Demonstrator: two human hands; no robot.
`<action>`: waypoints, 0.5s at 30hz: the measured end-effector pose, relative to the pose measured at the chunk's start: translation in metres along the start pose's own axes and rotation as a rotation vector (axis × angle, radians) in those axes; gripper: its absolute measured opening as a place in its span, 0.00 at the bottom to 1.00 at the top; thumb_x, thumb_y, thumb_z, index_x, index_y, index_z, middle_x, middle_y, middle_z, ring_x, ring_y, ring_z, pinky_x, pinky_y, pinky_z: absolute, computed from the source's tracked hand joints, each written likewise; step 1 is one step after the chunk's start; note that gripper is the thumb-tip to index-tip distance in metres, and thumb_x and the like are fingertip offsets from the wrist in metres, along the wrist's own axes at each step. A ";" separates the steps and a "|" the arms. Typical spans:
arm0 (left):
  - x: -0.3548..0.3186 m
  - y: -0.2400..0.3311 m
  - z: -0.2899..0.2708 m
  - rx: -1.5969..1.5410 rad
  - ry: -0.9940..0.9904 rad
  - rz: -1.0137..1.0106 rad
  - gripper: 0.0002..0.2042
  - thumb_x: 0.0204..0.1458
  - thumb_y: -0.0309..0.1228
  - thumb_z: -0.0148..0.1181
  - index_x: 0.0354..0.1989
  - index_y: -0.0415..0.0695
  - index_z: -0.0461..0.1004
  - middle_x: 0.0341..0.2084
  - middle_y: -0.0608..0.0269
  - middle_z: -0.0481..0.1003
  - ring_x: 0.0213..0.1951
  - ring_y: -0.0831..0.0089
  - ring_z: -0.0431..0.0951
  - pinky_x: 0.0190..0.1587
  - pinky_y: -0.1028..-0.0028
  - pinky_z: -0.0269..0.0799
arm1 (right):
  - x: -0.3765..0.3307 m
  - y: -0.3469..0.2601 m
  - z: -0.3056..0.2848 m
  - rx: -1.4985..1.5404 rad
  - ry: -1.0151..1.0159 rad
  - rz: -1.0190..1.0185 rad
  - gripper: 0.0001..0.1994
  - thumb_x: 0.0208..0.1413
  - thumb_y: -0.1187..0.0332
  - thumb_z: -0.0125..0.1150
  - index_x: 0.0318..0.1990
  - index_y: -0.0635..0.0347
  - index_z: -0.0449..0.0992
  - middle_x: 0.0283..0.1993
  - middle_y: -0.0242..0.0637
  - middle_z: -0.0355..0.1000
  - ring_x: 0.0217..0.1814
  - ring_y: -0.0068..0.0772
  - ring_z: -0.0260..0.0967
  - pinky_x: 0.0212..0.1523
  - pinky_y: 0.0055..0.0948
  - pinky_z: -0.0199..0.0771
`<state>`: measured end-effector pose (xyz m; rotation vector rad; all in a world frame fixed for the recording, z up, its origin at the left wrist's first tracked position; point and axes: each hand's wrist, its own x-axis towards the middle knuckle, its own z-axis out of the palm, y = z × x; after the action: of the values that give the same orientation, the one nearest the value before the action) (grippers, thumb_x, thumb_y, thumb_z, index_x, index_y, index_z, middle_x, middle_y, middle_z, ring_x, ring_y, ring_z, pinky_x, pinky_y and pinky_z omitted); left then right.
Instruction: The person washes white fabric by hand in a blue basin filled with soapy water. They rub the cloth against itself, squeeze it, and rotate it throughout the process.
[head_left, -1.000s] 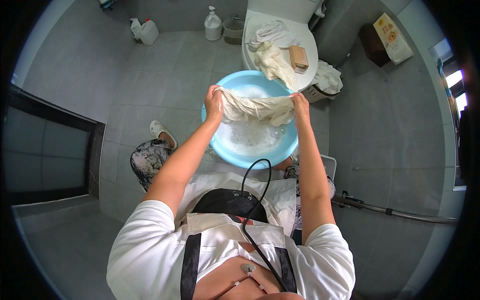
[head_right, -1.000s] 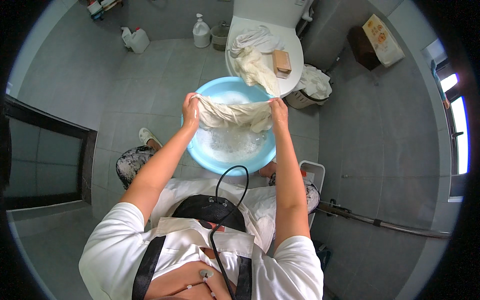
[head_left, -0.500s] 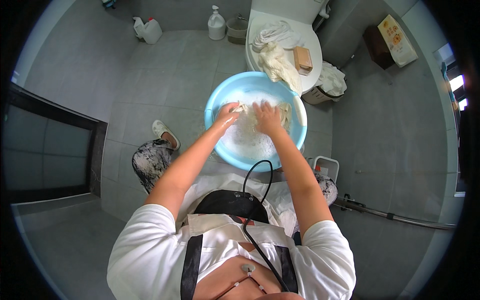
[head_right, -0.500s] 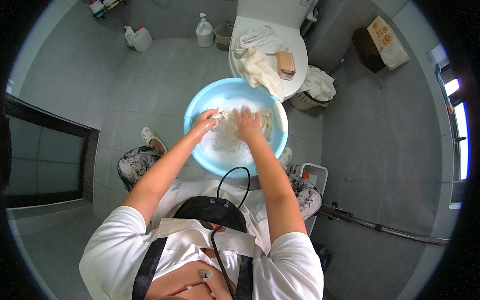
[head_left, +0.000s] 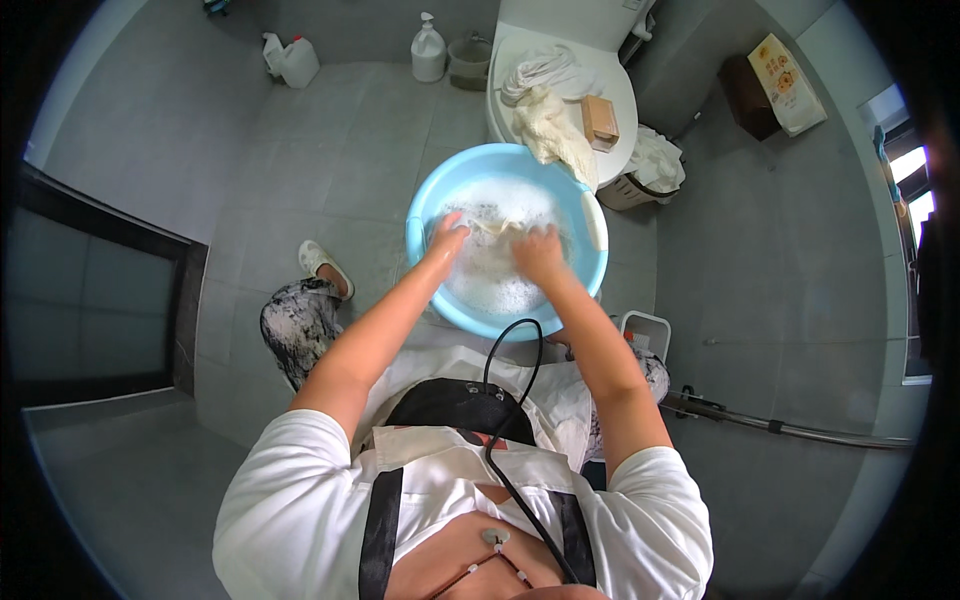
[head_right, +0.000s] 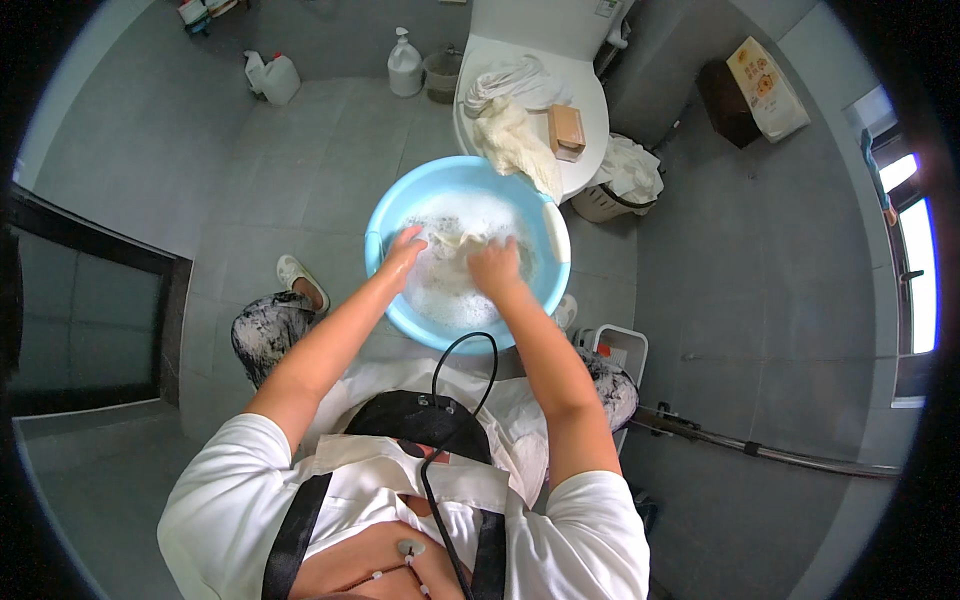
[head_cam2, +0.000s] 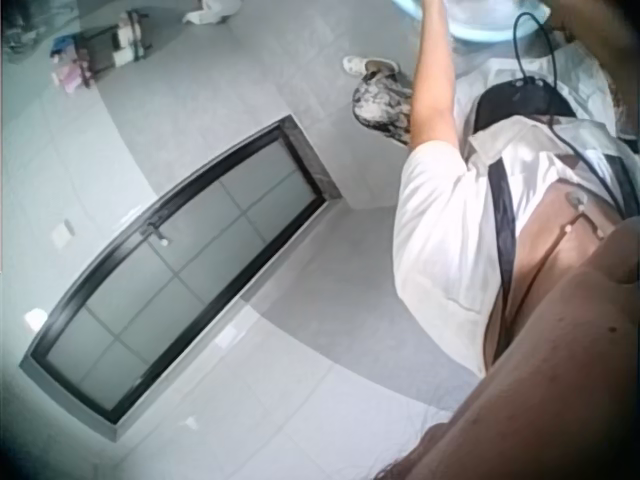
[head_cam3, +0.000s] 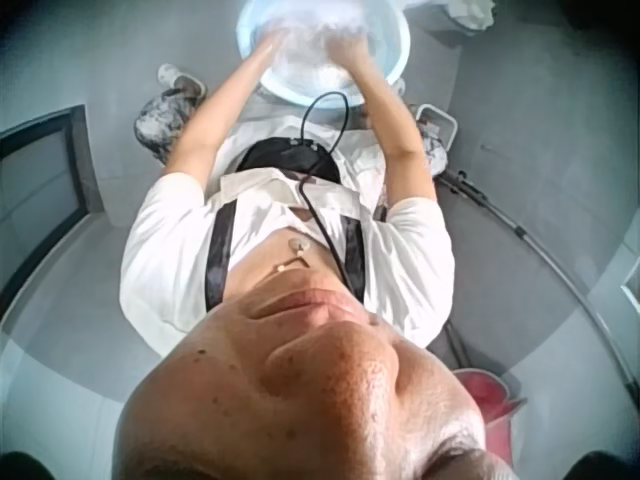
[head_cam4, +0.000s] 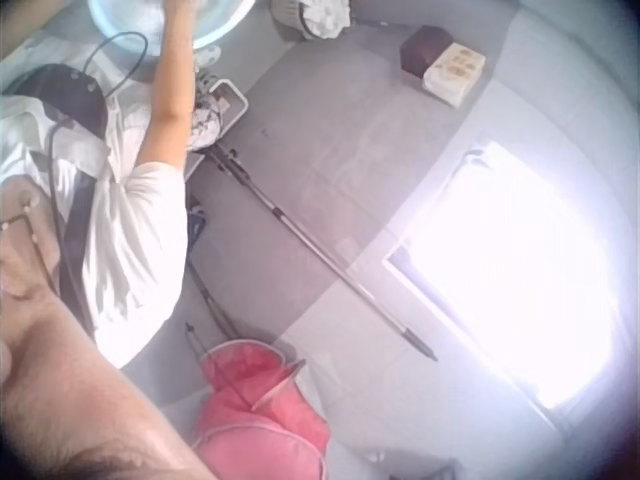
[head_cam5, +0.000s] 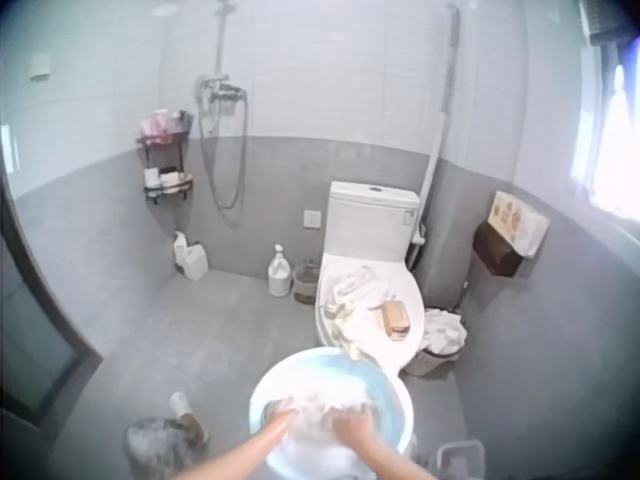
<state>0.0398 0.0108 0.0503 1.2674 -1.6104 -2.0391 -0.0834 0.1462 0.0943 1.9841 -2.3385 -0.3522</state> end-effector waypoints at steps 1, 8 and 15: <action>-0.004 0.006 0.002 -0.035 -0.018 -0.019 0.24 0.44 0.31 0.49 0.54 0.45 0.58 0.53 0.53 0.57 0.54 0.63 0.57 0.53 0.69 0.53 | 0.002 0.007 -0.021 0.059 -0.031 0.089 0.09 0.42 0.69 0.49 0.31 0.57 0.73 0.30 0.40 0.72 0.36 0.41 0.69 0.38 0.37 0.67; -0.018 0.033 0.008 -0.545 -0.220 -0.263 0.24 0.51 0.46 0.44 0.55 0.49 0.56 0.53 0.55 0.58 0.55 0.62 0.56 0.54 0.63 0.52 | -0.007 0.031 -0.137 0.966 0.333 0.168 0.16 0.38 0.76 0.48 0.40 0.62 0.70 0.34 0.41 0.70 0.37 0.33 0.68 0.37 0.28 0.67; -0.027 0.054 0.024 -0.898 -0.399 -0.361 0.31 0.48 0.57 0.40 0.54 0.46 0.56 0.51 0.59 0.61 0.51 0.58 0.62 0.52 0.53 0.55 | -0.015 0.035 -0.083 2.269 0.405 0.294 0.14 0.42 0.76 0.43 0.39 0.58 0.68 0.37 0.36 0.66 0.35 0.27 0.65 0.37 0.24 0.68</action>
<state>0.0207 0.0251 0.1112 0.8578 -0.3840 -2.8528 -0.0987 0.1550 0.1839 0.9392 -2.1147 3.3010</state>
